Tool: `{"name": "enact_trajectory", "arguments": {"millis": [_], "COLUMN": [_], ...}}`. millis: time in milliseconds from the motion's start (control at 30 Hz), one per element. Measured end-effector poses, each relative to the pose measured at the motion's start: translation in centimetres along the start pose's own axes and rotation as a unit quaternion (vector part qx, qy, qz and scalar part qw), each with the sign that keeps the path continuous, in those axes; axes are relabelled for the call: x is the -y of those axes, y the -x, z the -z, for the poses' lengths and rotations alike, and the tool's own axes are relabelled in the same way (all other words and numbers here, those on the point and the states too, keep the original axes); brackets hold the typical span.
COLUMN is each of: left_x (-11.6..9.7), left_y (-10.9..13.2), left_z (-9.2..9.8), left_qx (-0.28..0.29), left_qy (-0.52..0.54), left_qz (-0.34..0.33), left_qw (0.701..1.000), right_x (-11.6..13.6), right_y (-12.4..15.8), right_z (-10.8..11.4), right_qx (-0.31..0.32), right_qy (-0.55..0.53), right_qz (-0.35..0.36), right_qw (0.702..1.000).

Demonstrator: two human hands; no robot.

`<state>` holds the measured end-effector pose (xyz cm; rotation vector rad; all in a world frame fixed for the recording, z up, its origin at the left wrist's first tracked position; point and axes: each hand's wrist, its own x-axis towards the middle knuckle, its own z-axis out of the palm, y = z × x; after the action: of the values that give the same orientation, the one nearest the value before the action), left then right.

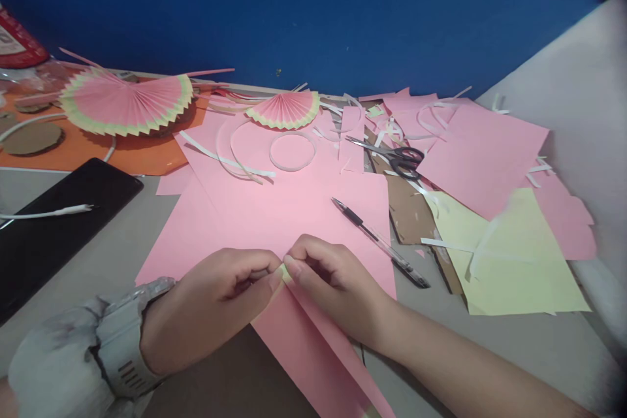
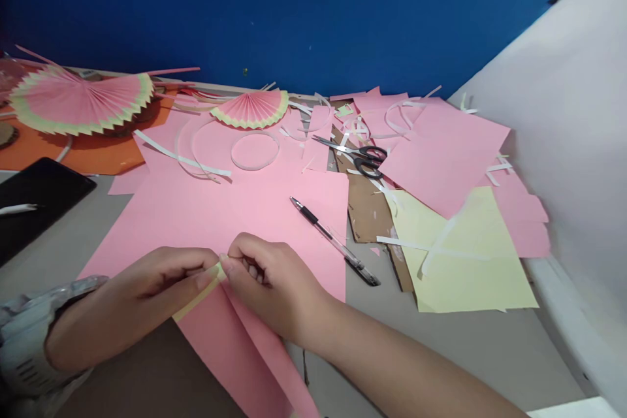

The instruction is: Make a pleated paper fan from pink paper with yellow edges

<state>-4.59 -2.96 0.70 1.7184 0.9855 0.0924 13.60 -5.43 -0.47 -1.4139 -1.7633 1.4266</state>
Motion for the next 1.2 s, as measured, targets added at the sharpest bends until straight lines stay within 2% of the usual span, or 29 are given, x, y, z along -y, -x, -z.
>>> {"name": "enact_trajectory", "arguments": {"millis": [133, 500, 800, 1200], "left_x": [0.3, 0.1, 0.0, 0.4], "left_y": [0.1, 0.0, 0.1, -0.2], "left_z": [-0.2, 0.3, 0.3, -0.1], "left_qx": [-0.009, 0.011, 0.005, -0.037], "left_qy": [-0.003, 0.038, 0.019, -0.032], "left_qz": [-0.015, -0.003, -0.008, -0.010], "left_qw": [1.000, 0.999, 1.000, 0.999], "right_x": [0.1, 0.4, 0.3, 0.4], "right_y": [0.1, -0.2, -0.1, -0.2], "right_z": [0.2, 1.3, 0.5, 0.6], "right_qx": [0.032, 0.081, 0.021, 0.009], "right_qy": [-0.007, -0.010, 0.030, 0.045], "right_qz": [0.017, -0.015, 0.009, 0.011], "right_qw": [0.999, 0.997, 0.999, 0.999]}}
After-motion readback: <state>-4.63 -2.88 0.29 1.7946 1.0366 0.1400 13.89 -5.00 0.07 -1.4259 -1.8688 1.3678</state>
